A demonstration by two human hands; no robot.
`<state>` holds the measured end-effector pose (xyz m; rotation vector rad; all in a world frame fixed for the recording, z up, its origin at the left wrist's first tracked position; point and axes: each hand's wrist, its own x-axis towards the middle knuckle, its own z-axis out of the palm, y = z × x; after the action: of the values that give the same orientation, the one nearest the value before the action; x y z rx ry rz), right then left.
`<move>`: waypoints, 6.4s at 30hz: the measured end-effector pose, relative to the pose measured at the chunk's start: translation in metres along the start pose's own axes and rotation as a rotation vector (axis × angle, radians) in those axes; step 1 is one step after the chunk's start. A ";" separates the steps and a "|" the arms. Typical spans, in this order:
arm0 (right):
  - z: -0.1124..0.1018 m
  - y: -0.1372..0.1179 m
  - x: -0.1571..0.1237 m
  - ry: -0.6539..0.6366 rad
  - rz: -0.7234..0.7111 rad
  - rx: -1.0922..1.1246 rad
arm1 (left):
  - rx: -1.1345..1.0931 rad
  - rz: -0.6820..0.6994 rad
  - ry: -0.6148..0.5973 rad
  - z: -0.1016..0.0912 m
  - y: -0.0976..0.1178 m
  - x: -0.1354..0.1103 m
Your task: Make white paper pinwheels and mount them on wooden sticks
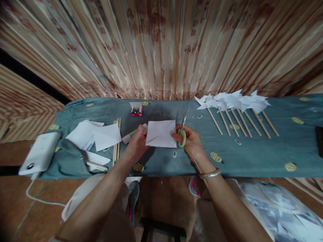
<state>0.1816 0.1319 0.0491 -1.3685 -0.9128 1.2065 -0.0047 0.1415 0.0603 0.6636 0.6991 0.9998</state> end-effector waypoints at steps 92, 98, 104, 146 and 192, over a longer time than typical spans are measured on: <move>0.011 -0.003 -0.032 -0.653 0.197 -0.254 | 0.231 0.263 0.455 -0.017 -0.008 0.012; 0.012 -0.005 -0.033 -0.651 0.184 -0.257 | 0.223 0.265 0.402 -0.015 -0.010 0.010; 0.013 -0.004 -0.032 -0.642 0.176 -0.262 | 0.235 0.263 0.394 -0.016 -0.010 0.011; 0.013 0.000 -0.031 -0.600 0.167 -0.259 | 0.244 0.221 0.375 -0.009 -0.007 0.004; -0.025 -0.003 -0.033 -0.526 0.258 -0.486 | 0.158 0.206 0.362 -0.015 -0.013 0.012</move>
<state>0.1997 0.0952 0.0567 -1.6126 -1.5062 1.6591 -0.0049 0.1493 0.0387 0.7093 1.0506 1.2821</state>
